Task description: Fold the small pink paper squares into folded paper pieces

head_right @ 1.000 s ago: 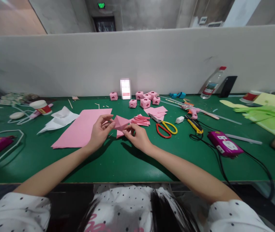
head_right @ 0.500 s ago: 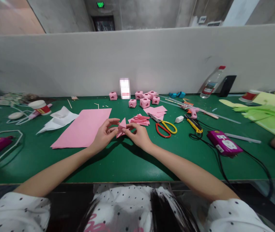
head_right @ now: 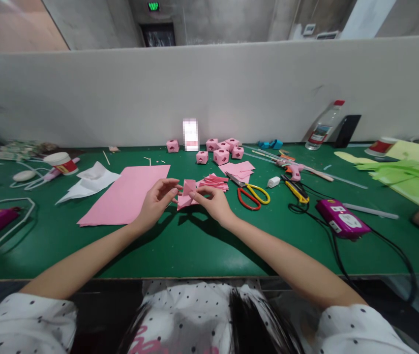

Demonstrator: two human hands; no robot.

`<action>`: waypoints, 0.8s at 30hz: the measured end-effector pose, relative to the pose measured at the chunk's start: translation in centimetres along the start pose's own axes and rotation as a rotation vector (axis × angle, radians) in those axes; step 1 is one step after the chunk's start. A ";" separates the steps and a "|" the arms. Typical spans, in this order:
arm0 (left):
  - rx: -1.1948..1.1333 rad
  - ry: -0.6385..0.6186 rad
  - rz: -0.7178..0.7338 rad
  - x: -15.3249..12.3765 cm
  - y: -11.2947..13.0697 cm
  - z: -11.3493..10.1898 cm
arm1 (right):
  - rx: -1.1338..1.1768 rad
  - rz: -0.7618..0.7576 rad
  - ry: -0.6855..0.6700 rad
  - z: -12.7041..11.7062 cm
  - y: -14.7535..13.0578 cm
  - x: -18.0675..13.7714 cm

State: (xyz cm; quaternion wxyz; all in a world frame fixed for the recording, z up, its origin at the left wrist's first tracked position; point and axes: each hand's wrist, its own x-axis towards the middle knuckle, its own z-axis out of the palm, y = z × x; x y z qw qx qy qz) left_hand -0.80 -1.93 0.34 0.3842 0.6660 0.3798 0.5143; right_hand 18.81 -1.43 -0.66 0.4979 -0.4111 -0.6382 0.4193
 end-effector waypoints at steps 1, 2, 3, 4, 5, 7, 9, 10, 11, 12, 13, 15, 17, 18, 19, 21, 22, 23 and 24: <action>0.000 -0.006 -0.006 0.0 0.0 -0.1 | 0.050 0.015 -0.009 0.0 0.0 0.0; 0.000 -0.013 -0.013 0.1 0.1 -0.1 | 0.096 0.030 -0.013 -0.1 0.1 0.0; 0.001 -0.022 -0.019 0.1 0.1 -0.1 | 0.138 0.044 -0.014 -0.1 0.2 0.1; 0.006 -0.030 -0.023 0.1 0.2 -0.1 | 0.175 0.061 -0.009 -0.1 0.2 0.1; 0.016 -0.036 -0.025 0.0 0.3 -0.1 | 0.205 0.075 -0.004 -0.1 0.3 0.1; 0.039 -0.046 -0.023 0.0 0.5 0.0 | 0.247 0.097 -0.004 -0.2 0.5 0.1; 0.053 -0.055 -0.017 -0.1 0.7 0.0 | 0.268 0.104 -0.014 -0.2 0.6 0.1; 0.056 -0.059 -0.017 -0.1 0.7 0.0 | 0.273 0.103 -0.020 -0.2 0.5 0.1; 0.056 -0.063 -0.018 -0.1 0.8 0.1 | 0.277 0.103 -0.026 -0.2 0.5 0.1; 0.056 -0.067 -0.020 -0.1 0.8 0.1 | 0.282 0.105 -0.033 -0.1 0.4 0.1; 0.056 -0.071 -0.021 -0.1 0.7 0.0 | 0.286 0.109 -0.039 -0.1 0.2 0.0; 0.059 -0.080 -0.018 -0.1 0.7 0.0 | 0.294 0.119 -0.051 -0.1 0.0 0.0; 0.066 -0.084 -0.013 -0.1 0.6 0.0 | 0.300 0.133 -0.058 0.0 -0.3 -0.1; 0.071 -0.084 -0.012 -0.1 0.5 0.0 | 0.299 0.139 -0.059 0.1 -0.4 -0.1; 0.076 -0.084 -0.012 -0.1 0.5 -0.1 | 0.297 0.145 -0.058 0.1 -0.4 -0.2; 0.077 -0.085 -0.017 -0.1 0.5 0.0 | 0.289 0.152 -0.055 0.2 -0.5 -0.2; 0.074 -0.087 -0.020 -0.1 0.5 0.0 | 0.285 0.153 -0.054 0.2 -0.5 -0.2; 0.069 -0.088 -0.023 -0.2 0.6 0.0 | 0.282 0.155 -0.054 0.2 -0.5 -0.2; 0.062 -0.089 -0.026 -0.2 0.6 0.0 | 0.279 0.156 -0.056 0.2 -0.5 -0.2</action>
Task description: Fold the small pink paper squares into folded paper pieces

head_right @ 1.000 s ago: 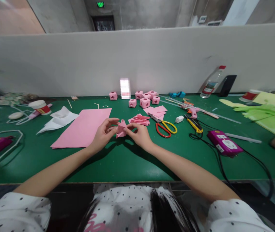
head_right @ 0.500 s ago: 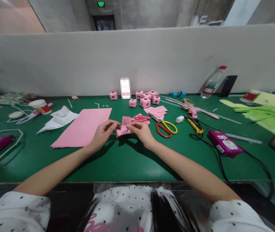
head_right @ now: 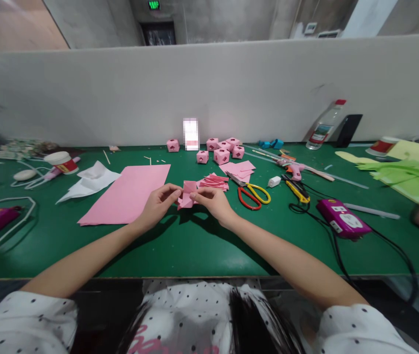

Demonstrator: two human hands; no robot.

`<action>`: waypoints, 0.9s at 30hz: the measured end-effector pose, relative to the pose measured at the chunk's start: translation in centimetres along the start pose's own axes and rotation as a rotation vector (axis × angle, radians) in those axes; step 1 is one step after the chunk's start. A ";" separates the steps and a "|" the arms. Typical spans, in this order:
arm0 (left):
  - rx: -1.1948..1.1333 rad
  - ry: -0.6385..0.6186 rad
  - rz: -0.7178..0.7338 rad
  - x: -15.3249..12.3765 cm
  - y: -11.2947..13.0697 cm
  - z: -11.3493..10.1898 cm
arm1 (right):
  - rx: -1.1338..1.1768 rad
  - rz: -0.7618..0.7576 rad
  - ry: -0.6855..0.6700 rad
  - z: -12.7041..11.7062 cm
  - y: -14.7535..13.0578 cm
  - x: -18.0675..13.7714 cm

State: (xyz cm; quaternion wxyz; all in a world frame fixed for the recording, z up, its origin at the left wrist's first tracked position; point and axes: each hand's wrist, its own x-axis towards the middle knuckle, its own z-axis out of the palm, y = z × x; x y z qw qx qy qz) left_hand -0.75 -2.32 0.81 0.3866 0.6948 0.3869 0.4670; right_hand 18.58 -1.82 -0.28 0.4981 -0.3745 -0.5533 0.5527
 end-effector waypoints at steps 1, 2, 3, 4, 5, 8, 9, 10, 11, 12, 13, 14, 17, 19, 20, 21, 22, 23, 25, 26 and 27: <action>-0.006 -0.001 -0.003 0.0 0.0 0.0 | -0.003 0.002 -0.002 0.0 0.0 0.0; -0.011 -0.003 -0.005 0.0 0.1 0.0 | -0.008 0.005 -0.003 0.0 0.1 0.0; -0.016 -0.006 -0.008 0.0 0.1 0.0 | -0.013 0.008 -0.003 0.0 0.1 0.0; -0.023 -0.009 -0.010 0.0 0.1 0.0 | -0.021 0.009 -0.001 -0.1 0.2 0.0; -0.031 -0.012 -0.011 0.0 0.1 0.0 | -0.030 0.008 0.000 -0.1 0.3 0.0; -0.052 -0.021 -0.026 -0.1 -0.1 0.1 | -0.059 -0.016 -0.006 -0.3 0.6 0.1; -0.055 -0.024 -0.028 0.0 -0.2 0.1 | -0.077 -0.032 -0.011 -0.3 0.7 0.2; -0.053 -0.027 -0.026 0.0 -0.3 0.1 | -0.099 -0.048 -0.016 -0.3 0.8 0.2; -0.048 -0.029 -0.023 0.0 -0.4 0.1 | -0.125 -0.063 -0.023 -0.2 0.8 0.2; -0.039 -0.031 -0.018 0.0 -0.5 0.1 | -0.151 -0.078 -0.030 -0.2 0.9 0.2; -0.029 -0.033 -0.013 0.0 -0.5 0.1 | -0.171 -0.092 -0.035 -0.2 0.8 0.2; -0.018 -0.034 -0.011 0.0 -0.6 0.1 | -0.178 -0.106 -0.037 -0.1 0.8 0.2; 0.019 -0.064 -0.014 0.0 -0.4 0.0 | -0.156 -0.136 -0.033 0.1 0.5 0.2; 0.044 -0.097 -0.019 0.0 -0.3 0.0 | -0.150 -0.140 -0.027 0.1 0.3 0.1; 0.053 -0.111 -0.023 -0.1 -0.2 0.1 | -0.155 -0.139 -0.024 0.2 0.2 0.1; 0.061 -0.121 -0.027 -0.1 -0.1 0.1 | -0.161 -0.138 -0.018 0.2 0.1 0.0; 0.065 -0.126 -0.032 -0.1 -0.1 0.1 | -0.165 -0.139 -0.009 0.2 0.0 0.0; 0.069 -0.129 -0.036 -0.1 -0.1 0.1 | -0.169 -0.141 0.001 0.3 -0.1 0.0; 0.077 -0.133 -0.038 -0.2 -0.1 0.2 | -0.176 -0.141 0.019 0.3 -0.1 -0.1; 0.081 -0.136 -0.037 -0.2 -0.2 0.2 | -0.178 -0.137 0.024 0.3 -0.2 -0.1; 0.083 -0.139 -0.036 -0.2 -0.2 0.2 | -0.179 -0.132 0.027 0.4 -0.2 -0.1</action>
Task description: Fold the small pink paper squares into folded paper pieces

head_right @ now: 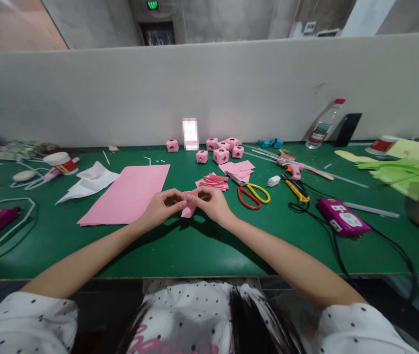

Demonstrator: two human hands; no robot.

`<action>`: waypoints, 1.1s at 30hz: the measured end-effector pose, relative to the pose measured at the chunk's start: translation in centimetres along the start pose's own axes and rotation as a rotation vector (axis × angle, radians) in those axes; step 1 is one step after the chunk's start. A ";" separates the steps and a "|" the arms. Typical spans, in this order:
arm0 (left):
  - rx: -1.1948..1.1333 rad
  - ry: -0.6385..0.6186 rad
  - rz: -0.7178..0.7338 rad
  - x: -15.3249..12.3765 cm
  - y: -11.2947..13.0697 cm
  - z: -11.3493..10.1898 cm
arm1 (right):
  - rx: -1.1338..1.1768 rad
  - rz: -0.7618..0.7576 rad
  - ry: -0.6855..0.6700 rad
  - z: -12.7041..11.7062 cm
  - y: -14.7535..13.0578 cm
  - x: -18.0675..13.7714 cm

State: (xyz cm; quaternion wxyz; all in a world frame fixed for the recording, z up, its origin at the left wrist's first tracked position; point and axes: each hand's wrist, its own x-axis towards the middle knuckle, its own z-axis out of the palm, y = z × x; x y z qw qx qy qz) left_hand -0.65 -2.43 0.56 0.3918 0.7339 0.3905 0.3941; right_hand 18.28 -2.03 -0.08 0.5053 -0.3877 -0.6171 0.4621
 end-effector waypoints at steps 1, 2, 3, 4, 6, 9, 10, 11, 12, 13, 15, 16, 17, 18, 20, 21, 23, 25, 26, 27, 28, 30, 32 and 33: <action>0.000 -0.003 0.002 0.0 0.0 0.0 | -0.001 0.006 0.002 0.0 0.0 0.0; 0.000 -0.005 0.004 0.0 0.0 0.0 | -0.002 0.011 0.002 0.0 0.0 0.0; 0.000 -0.005 0.006 0.0 0.0 0.0 | -0.003 0.013 0.001 0.0 0.0 0.0; 0.001 -0.002 0.009 0.0 0.0 0.0 | -0.006 0.013 0.002 0.0 0.0 0.0; 0.007 0.006 0.014 -0.1 0.1 0.0 | -0.015 0.007 0.003 0.0 0.0 0.0; 0.014 0.013 0.018 -0.1 0.1 0.0 | -0.027 -0.004 0.002 0.0 0.0 0.0; 0.015 0.014 0.021 -0.1 0.1 0.0 | -0.032 -0.008 0.006 0.0 0.0 0.0; 0.015 0.015 0.023 -0.1 0.1 0.0 | -0.038 -0.012 0.010 0.0 0.0 -0.1; 0.016 0.017 0.026 -0.1 0.0 0.0 | -0.044 -0.015 0.015 0.0 0.1 -0.1; 0.016 0.020 0.028 -0.1 0.0 0.0 | -0.049 -0.019 0.019 0.0 0.1 -0.1; 0.017 0.023 0.029 -0.1 0.0 0.0 | -0.055 -0.023 0.021 -0.1 0.2 -0.1; 0.018 0.023 0.030 -0.1 0.0 0.0 | -0.057 -0.023 0.020 -0.1 0.3 -0.1; 0.019 0.021 0.030 -0.1 0.0 0.1 | -0.058 -0.023 0.020 -0.1 0.3 -0.1; 0.021 0.021 0.032 -0.1 0.1 0.1 | -0.061 -0.025 0.023 -0.1 0.3 -0.1; 0.025 0.022 0.032 -0.1 0.1 0.1 | -0.073 -0.033 0.033 -0.1 0.3 -0.1; 0.028 0.025 0.032 -0.2 0.1 0.1 | -0.083 -0.040 0.040 -0.2 0.3 -0.1; 0.033 0.022 0.034 -0.2 0.1 0.2 | -0.101 -0.052 0.044 -0.2 0.1 -0.1; 0.036 0.010 0.040 -0.3 0.1 0.1 | -0.112 -0.053 0.037 -0.2 -0.1 -0.2; 0.035 0.008 0.044 -0.3 0.1 0.1 | -0.118 -0.053 0.032 -0.2 -0.3 -0.2; 0.035 0.011 0.050 -0.3 0.1 0.1 | -0.125 -0.055 0.028 -0.2 -0.4 -0.3; 0.037 0.020 0.055 -0.3 0.2 0.0 | -0.133 -0.061 0.023 -0.2 -0.5 -0.3; 0.050 0.043 0.067 -0.3 0.2 0.0 | -0.150 -0.081 0.013 -0.2 -0.6 -0.4; 0.071 0.058 0.076 -0.3 0.3 0.0 | -0.161 -0.091 -0.005 -0.2 -0.6 -0.4; 0.080 0.062 0.077 -0.3 0.3 0.0 | -0.164 -0.086 -0.018 -0.2 -0.6 -0.4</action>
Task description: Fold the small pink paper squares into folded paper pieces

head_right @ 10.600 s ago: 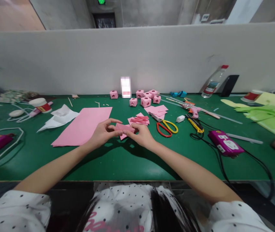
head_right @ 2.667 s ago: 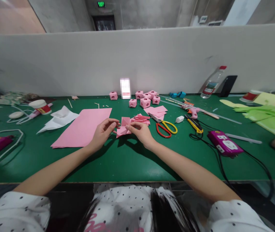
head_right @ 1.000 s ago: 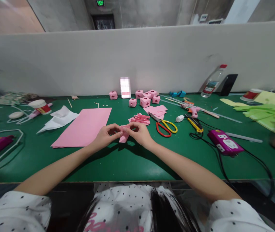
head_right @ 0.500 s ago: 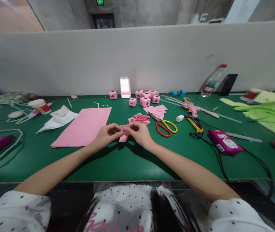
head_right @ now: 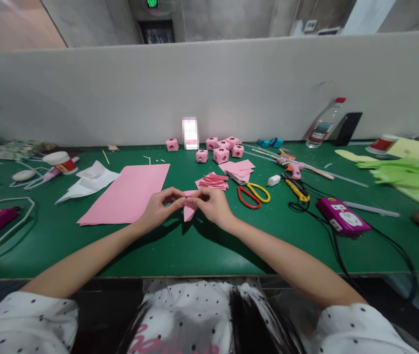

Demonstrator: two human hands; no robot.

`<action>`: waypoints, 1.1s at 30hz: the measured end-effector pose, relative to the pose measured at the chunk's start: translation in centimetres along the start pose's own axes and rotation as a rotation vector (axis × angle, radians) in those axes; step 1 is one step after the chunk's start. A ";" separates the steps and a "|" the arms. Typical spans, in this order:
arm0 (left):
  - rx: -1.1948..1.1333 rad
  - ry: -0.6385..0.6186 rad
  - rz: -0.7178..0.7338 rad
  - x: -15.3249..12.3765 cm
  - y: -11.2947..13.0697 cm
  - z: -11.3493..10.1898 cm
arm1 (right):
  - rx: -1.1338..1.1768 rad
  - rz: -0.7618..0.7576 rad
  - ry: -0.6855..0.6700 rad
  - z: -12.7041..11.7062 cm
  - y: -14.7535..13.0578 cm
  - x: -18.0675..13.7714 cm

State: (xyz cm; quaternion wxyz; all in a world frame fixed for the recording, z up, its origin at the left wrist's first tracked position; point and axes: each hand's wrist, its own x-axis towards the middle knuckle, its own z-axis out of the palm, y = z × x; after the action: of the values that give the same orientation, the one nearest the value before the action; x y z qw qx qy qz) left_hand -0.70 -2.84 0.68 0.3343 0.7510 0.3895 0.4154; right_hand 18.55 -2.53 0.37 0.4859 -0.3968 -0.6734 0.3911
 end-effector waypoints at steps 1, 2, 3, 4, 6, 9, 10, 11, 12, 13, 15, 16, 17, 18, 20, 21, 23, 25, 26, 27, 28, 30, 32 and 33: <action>0.007 0.002 0.000 0.0 0.0 0.0 | -0.002 0.008 -0.016 0.0 0.1 0.0; 0.014 0.003 -0.001 0.0 0.0 0.0 | 0.000 0.017 -0.035 0.0 0.2 0.1; 0.019 0.002 -0.003 0.0 0.0 0.0 | 0.006 0.028 -0.055 -0.1 0.4 0.2; 0.021 0.004 -0.005 0.0 0.0 0.0 | 0.016 0.039 -0.072 -0.1 0.5 0.2; 0.018 0.014 -0.009 0.0 -0.1 0.0 | 0.035 0.058 -0.094 -0.1 0.9 0.4; -0.012 0.046 -0.020 0.1 -0.2 -0.1 | 0.066 0.070 -0.117 -0.3 1.2 0.6; -0.025 0.050 -0.025 0.1 -0.2 -0.2 | 0.070 0.066 -0.120 -0.4 1.2 0.6; -0.037 0.051 -0.029 0.1 -0.2 -0.2 | 0.065 0.058 -0.118 -0.5 1.2 0.6; -0.045 0.047 -0.034 0.1 -0.2 -0.2 | 0.047 0.046 -0.111 -0.6 1.1 0.5; -0.047 0.034 -0.037 0.1 -0.3 -0.2 | 0.017 0.030 -0.100 -0.6 1.0 0.5; -0.040 -0.003 -0.038 0.2 -0.2 -0.2 | -0.042 -0.002 -0.089 -0.6 0.7 0.4; -0.035 -0.018 -0.039 0.2 -0.2 -0.2 | -0.053 -0.008 -0.089 -0.6 0.5 0.3; -0.032 -0.027 -0.041 0.2 -0.2 -0.1 | -0.048 -0.004 -0.091 -0.5 0.4 0.3; -0.030 -0.028 -0.045 0.2 -0.1 -0.1 | -0.027 0.010 -0.095 -0.5 0.4 0.3; -0.035 -0.002 -0.051 0.2 0.0 -0.1 | 0.039 0.060 -0.109 -0.3 0.5 0.3; -0.043 0.014 -0.056 0.2 0.0 -0.2 | 0.072 0.089 -0.120 -0.3 0.6 0.4; -0.068 0.041 -0.069 0.3 0.0 -0.3 | 0.119 0.134 -0.157 -0.3 0.9 0.4; -0.093 0.054 -0.079 0.3 -0.1 -0.4 | 0.136 0.153 -0.194 -0.3 1.3 0.5; -0.102 0.055 -0.082 0.4 -0.1 -0.4 | 0.140 0.153 -0.207 -0.3 1.5 0.5; -0.111 0.055 -0.083 0.4 -0.2 -0.4 | 0.144 0.151 -0.216 -0.4 1.6 0.5; -0.118 0.053 -0.084 0.4 -0.3 -0.4 | 0.148 0.149 -0.221 -0.4 1.7 0.5; -0.132 0.050 -0.092 0.5 -0.4 -0.4 | 0.135 0.145 -0.216 -0.4 1.7 0.4; -0.147 0.047 -0.099 0.5 -0.5 -0.4 | 0.089 0.141 -0.192 -0.4 1.5 0.4; -0.153 0.048 -0.102 0.5 -0.5 -0.3 | 0.064 0.138 -0.176 -0.3 1.3 0.4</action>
State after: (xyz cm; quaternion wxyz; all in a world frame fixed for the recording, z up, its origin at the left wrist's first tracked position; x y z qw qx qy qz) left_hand -0.99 -2.15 0.62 0.4020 0.6924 0.4020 0.4442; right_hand 19.00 -1.60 -0.63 0.4092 -0.3909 -0.6717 0.4782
